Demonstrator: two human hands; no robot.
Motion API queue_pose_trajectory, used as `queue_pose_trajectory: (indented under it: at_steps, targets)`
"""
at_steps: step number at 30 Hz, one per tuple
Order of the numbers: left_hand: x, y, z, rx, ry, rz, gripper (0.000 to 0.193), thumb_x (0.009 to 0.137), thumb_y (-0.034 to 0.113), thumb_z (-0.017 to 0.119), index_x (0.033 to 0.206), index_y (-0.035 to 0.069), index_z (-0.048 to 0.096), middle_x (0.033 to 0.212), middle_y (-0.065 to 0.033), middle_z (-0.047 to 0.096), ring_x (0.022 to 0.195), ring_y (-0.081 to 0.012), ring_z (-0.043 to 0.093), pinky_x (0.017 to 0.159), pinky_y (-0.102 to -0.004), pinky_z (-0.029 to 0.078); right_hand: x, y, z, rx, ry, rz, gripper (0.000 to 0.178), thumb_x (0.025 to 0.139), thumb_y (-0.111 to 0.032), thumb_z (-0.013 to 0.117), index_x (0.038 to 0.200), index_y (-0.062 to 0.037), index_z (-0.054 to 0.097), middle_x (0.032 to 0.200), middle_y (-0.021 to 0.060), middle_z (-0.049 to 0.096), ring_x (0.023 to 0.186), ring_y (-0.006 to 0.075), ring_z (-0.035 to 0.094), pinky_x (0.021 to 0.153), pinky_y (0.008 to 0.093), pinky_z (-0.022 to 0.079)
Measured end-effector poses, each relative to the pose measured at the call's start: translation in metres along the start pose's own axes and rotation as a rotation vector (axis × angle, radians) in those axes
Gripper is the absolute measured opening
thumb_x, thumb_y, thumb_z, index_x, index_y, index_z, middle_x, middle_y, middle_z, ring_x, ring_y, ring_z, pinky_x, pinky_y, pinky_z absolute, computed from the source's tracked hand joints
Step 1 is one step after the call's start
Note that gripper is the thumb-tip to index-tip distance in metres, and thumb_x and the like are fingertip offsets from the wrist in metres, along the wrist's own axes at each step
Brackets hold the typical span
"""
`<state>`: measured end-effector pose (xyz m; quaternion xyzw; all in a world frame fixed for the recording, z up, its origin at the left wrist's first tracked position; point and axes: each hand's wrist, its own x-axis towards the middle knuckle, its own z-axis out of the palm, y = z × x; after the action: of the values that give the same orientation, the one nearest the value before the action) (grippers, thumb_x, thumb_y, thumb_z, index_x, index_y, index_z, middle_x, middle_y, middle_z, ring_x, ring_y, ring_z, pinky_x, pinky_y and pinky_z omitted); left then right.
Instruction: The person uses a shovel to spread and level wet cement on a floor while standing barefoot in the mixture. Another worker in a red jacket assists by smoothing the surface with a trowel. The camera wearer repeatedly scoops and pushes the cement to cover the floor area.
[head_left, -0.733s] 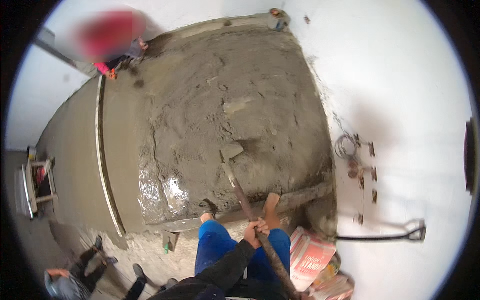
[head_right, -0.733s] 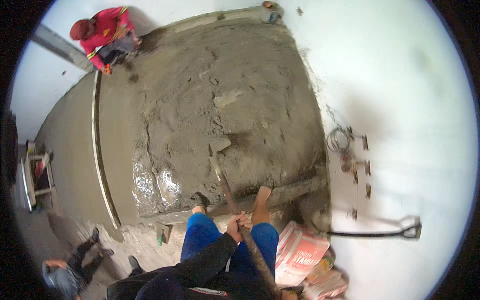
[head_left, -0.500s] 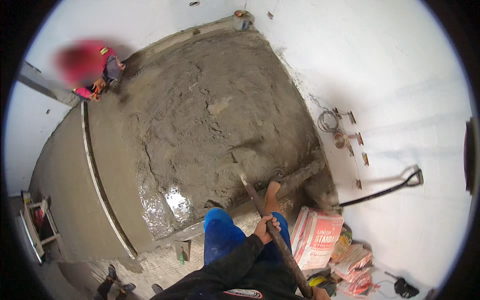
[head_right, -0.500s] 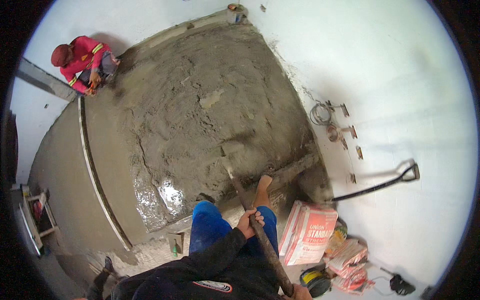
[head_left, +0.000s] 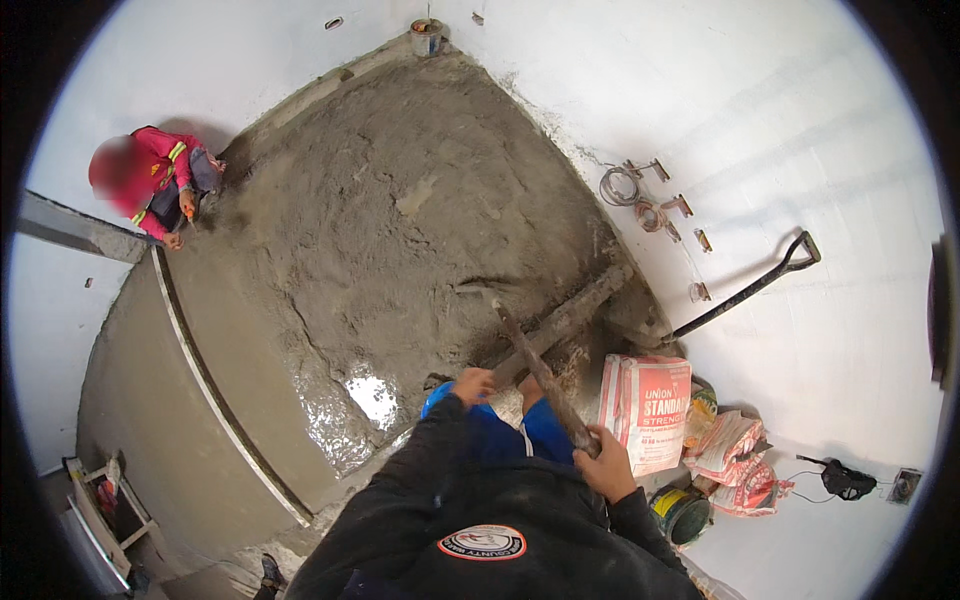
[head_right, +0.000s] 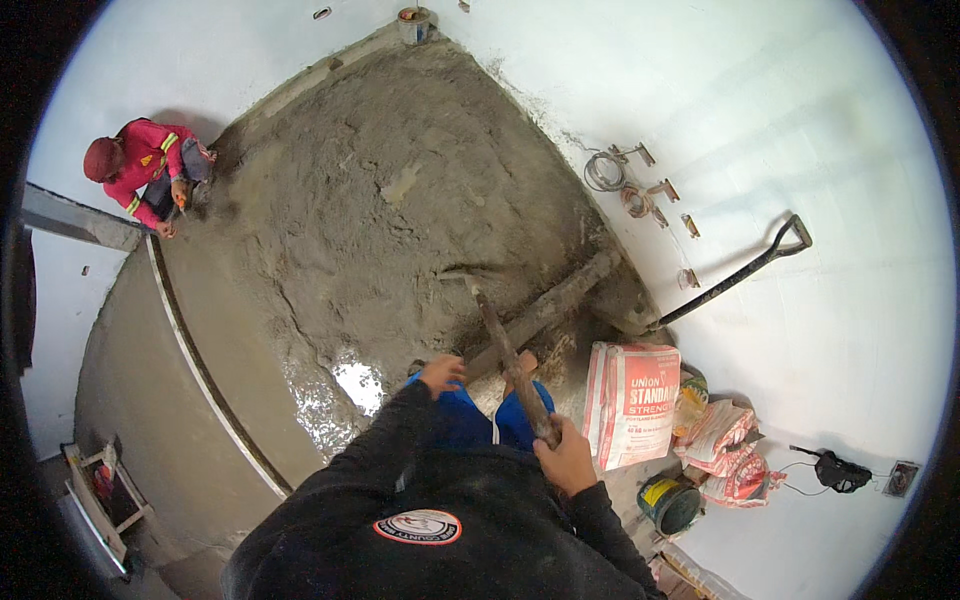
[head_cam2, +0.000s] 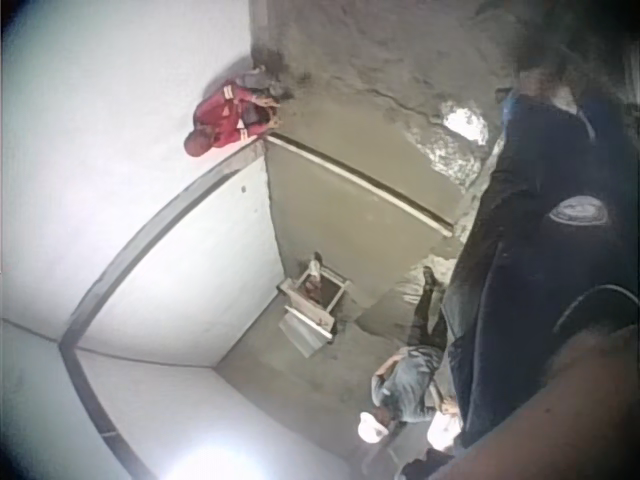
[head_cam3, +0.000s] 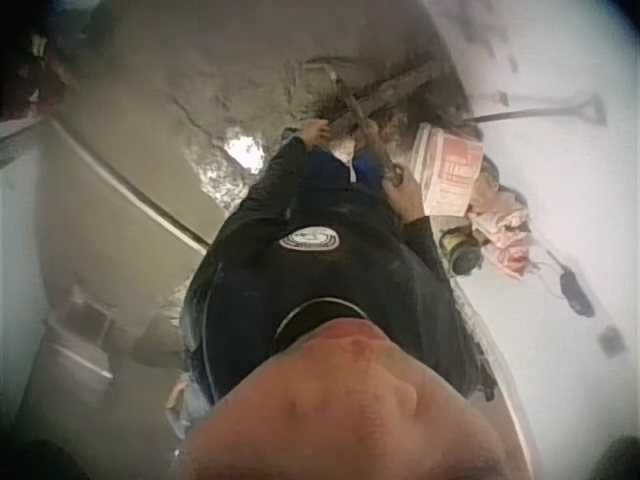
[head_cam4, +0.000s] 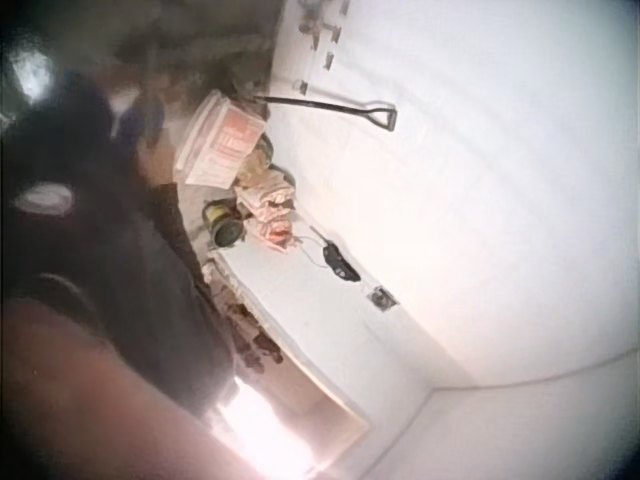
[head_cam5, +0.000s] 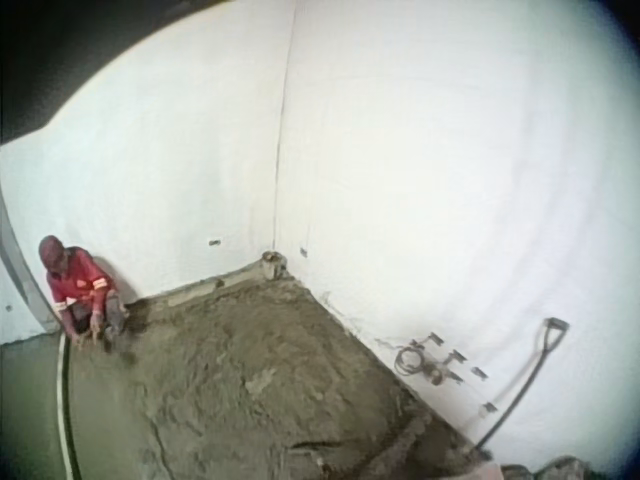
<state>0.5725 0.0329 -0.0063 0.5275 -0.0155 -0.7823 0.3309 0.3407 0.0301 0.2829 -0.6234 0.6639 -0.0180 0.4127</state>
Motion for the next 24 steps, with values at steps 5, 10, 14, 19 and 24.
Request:
queue_pose_trajectory:
  at_steps: [5, 10, 14, 19, 24]
  targets:
    - [-0.057, -0.038, -0.145, -0.251, 0.457, 0.083, 0.034, 0.086, 0.024, 0.049, 0.116, 0.008, 0.048, 0.094, -0.0121, 0.059, 0.072, -0.0200, 0.056, 0.058, -0.0361, 0.047, 0.029, -0.033, -0.024, -0.176, 0.305, -0.432, 0.029, 0.069, -0.007, 0.058, 0.097, -0.0003, 0.058, 0.098, 0.0146, 0.061, 0.081, 0.0267, 0.061, 0.071, 0.0336, 0.047]
    - [-0.168, -0.132, -0.172, -0.452, 0.852, 0.103, 0.037, 0.085, 0.028, 0.049, 0.115, 0.006, 0.047, 0.096, -0.0098, 0.060, 0.074, -0.0202, 0.056, 0.062, -0.0355, 0.046, 0.080, -0.037, -0.062, 0.096, 0.110, -0.652, 0.017, 0.071, 0.005, 0.049, 0.082, -0.0003, 0.061, 0.102, 0.0130, 0.061, 0.098, 0.0294, 0.056, 0.084, 0.0350, 0.044]
    - [-0.191, -0.201, -0.081, -0.576, 0.952, 0.038, 0.042, 0.087, 0.029, 0.047, 0.121, 0.005, 0.045, 0.097, -0.0094, 0.060, 0.078, -0.0209, 0.057, 0.065, -0.0352, 0.045, 0.125, -0.024, -0.106, 0.350, 0.018, -0.608, 0.018, 0.071, 0.008, 0.046, 0.076, 0.0030, 0.062, 0.086, 0.0132, 0.066, 0.079, 0.0221, 0.063, 0.073, 0.0275, 0.048]
    - [-0.115, -0.245, 0.049, -0.806, 1.129, 0.017, 0.041, 0.089, 0.026, 0.045, 0.124, 0.004, 0.043, 0.106, -0.0123, 0.057, 0.084, -0.0250, 0.057, 0.071, -0.0402, 0.047, 0.198, 0.050, -0.205, 0.461, -0.022, -0.522, 0.017, 0.073, 0.008, 0.047, 0.073, 0.0017, 0.063, 0.084, 0.0130, 0.065, 0.076, 0.0191, 0.062, 0.069, 0.0266, 0.047]
    - [-0.032, -0.184, 0.127, -0.229, 1.222, 0.110, 0.028, 0.081, 0.016, 0.056, 0.104, 0.001, 0.058, 0.092, -0.0121, 0.062, 0.068, -0.0183, 0.060, 0.052, -0.0273, 0.047, 0.244, 0.134, -0.277, 0.423, -0.292, -0.620, 0.019, 0.066, 0.009, 0.045, 0.070, 0.0003, 0.061, 0.079, 0.0122, 0.064, 0.074, 0.0215, 0.061, 0.069, 0.0298, 0.047]
